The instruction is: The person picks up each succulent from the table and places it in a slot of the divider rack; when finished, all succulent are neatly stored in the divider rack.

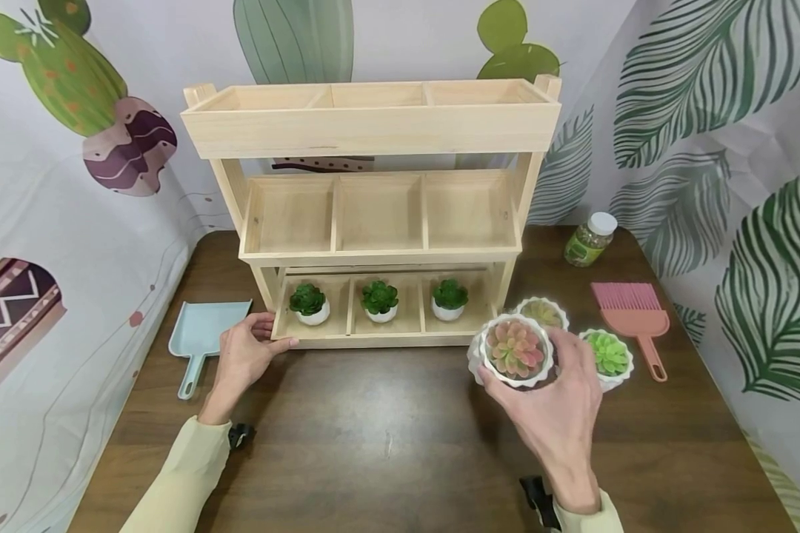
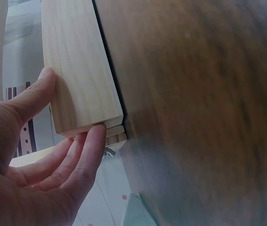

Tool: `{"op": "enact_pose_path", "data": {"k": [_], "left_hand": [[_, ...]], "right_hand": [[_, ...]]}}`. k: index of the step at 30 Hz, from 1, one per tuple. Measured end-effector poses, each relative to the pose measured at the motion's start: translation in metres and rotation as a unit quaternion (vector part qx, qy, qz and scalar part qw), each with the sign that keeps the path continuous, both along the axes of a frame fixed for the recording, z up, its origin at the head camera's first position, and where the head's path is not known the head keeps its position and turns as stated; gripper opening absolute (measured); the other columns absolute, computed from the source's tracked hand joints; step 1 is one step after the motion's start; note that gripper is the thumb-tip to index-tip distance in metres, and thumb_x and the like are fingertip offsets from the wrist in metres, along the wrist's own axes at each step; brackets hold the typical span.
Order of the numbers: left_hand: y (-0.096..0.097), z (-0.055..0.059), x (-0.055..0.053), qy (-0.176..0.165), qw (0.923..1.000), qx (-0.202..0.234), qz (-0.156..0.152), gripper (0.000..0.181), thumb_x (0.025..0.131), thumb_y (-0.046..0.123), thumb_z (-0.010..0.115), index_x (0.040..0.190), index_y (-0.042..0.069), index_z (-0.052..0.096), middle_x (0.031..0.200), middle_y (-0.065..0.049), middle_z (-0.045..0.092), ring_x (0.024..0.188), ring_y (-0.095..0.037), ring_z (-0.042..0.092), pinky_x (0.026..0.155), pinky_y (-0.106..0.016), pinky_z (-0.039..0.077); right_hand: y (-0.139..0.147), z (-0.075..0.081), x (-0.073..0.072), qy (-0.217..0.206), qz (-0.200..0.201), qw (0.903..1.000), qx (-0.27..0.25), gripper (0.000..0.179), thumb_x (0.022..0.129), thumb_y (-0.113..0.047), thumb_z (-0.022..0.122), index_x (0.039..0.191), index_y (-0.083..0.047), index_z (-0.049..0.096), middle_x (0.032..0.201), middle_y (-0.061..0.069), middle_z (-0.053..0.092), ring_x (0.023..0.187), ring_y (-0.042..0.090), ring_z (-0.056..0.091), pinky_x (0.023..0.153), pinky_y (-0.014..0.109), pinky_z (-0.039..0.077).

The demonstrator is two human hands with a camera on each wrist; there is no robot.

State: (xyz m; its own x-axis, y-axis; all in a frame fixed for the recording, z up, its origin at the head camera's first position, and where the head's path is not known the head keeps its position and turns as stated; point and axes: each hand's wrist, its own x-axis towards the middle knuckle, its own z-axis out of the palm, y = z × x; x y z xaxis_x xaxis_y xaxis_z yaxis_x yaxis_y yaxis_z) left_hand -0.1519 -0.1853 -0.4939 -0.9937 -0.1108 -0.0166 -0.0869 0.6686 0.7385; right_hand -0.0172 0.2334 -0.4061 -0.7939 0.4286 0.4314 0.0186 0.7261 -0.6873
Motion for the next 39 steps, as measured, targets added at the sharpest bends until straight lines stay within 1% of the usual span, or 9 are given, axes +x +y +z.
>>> {"op": "enact_pose_path", "data": {"k": [3,7,11,14,19,27,33,37,39], "left_hand": [[0.0,0.0,-0.001,-0.001,1.0,-0.001,0.001,0.063,0.083,0.019,0.097,0.134,-0.004,0.068,0.119,-0.025,0.077,0.109,-0.037,0.076,0.096,-0.051,0.064],[-0.001,-0.001,-0.001,-0.001,1.0,-0.002,0.001,0.063,0.083,0.019,0.097,0.135,-0.004,0.068,0.119,-0.025,0.077,0.109,-0.037,0.076,0.096,-0.051,0.063],[-0.001,-0.001,-0.002,0.001,1.0,-0.001,0.002,0.063,0.083,0.019,0.097,0.134,-0.004,0.068,0.119,-0.025,0.077,0.109,-0.037,0.076,0.096,-0.051,0.064],[-0.002,0.0,-0.002,0.002,1.0,-0.001,0.002,0.063,0.083,0.019,0.097,0.134,-0.004,0.069,0.119,-0.025,0.078,0.109,-0.037,0.076,0.096,-0.051,0.064],[-0.002,0.0,0.0,0.0,1.0,0.0,0.005,0.063,0.084,0.018,0.097,0.135,-0.005,0.068,0.119,-0.026,0.077,0.109,-0.037,0.075,0.096,-0.051,0.064],[-0.001,0.0,0.001,0.0,1.0,0.006,0.002,0.062,0.083,0.017,0.097,0.133,-0.004,0.069,0.118,-0.025,0.078,0.109,-0.037,0.076,0.095,-0.05,0.065],[0.0,0.0,0.0,0.008,0.9999,0.005,0.002,0.062,0.081,0.017,0.098,0.132,-0.005,0.07,0.117,-0.025,0.079,0.106,-0.037,0.077,0.095,-0.051,0.064],[0.002,0.001,0.0,0.004,0.9999,0.008,0.006,0.062,0.08,0.015,0.098,0.132,-0.005,0.07,0.116,-0.024,0.079,0.104,-0.036,0.078,0.094,-0.051,0.064],[0.003,0.001,0.0,0.001,1.0,0.009,0.003,0.062,0.081,0.016,0.098,0.132,-0.004,0.07,0.116,-0.024,0.079,0.103,-0.036,0.078,0.093,-0.049,0.064]], "right_hand": [[-0.006,0.008,-0.008,0.012,0.018,0.9997,0.008,0.09,0.052,-0.025,0.103,0.13,0.006,0.069,0.117,0.026,0.065,0.107,0.035,0.058,0.09,0.044,0.038],[-0.014,0.02,-0.018,0.016,0.04,0.999,0.011,0.089,0.053,-0.027,0.103,0.131,0.004,0.07,0.113,0.024,0.064,0.104,0.033,0.057,0.089,0.043,0.038],[-0.022,0.031,-0.027,0.019,0.059,0.998,0.007,0.089,0.053,-0.028,0.104,0.13,0.001,0.07,0.113,0.022,0.064,0.103,0.032,0.058,0.088,0.045,0.038],[-0.029,0.04,-0.034,0.027,0.077,0.9966,0.001,0.088,0.053,-0.028,0.104,0.13,0.001,0.071,0.114,0.021,0.064,0.104,0.028,0.058,0.091,0.046,0.037],[-0.04,0.054,-0.049,0.04,0.108,0.9933,-0.008,0.087,0.057,-0.031,0.103,0.131,0.0,0.071,0.117,0.021,0.064,0.107,0.025,0.058,0.093,0.043,0.038],[-0.06,0.075,-0.076,0.053,0.162,0.9853,-0.007,0.085,0.058,-0.033,0.104,0.129,-0.001,0.071,0.118,0.02,0.064,0.112,0.031,0.06,0.096,0.043,0.042],[-0.079,0.088,-0.099,0.05,0.207,0.977,-0.014,0.085,0.06,-0.034,0.103,0.13,0.0,0.071,0.114,0.019,0.064,0.11,0.033,0.06,0.094,0.04,0.041],[-0.095,0.096,-0.115,0.041,0.235,0.9708,-0.027,0.086,0.061,-0.034,0.104,0.134,-0.002,0.07,0.118,0.017,0.065,0.116,0.032,0.06,0.098,0.04,0.041],[-0.103,0.098,-0.122,0.037,0.245,0.9682,-0.032,0.088,0.061,-0.034,0.104,0.136,-0.003,0.07,0.121,0.016,0.065,0.118,0.032,0.06,0.1,0.04,0.041]]}}
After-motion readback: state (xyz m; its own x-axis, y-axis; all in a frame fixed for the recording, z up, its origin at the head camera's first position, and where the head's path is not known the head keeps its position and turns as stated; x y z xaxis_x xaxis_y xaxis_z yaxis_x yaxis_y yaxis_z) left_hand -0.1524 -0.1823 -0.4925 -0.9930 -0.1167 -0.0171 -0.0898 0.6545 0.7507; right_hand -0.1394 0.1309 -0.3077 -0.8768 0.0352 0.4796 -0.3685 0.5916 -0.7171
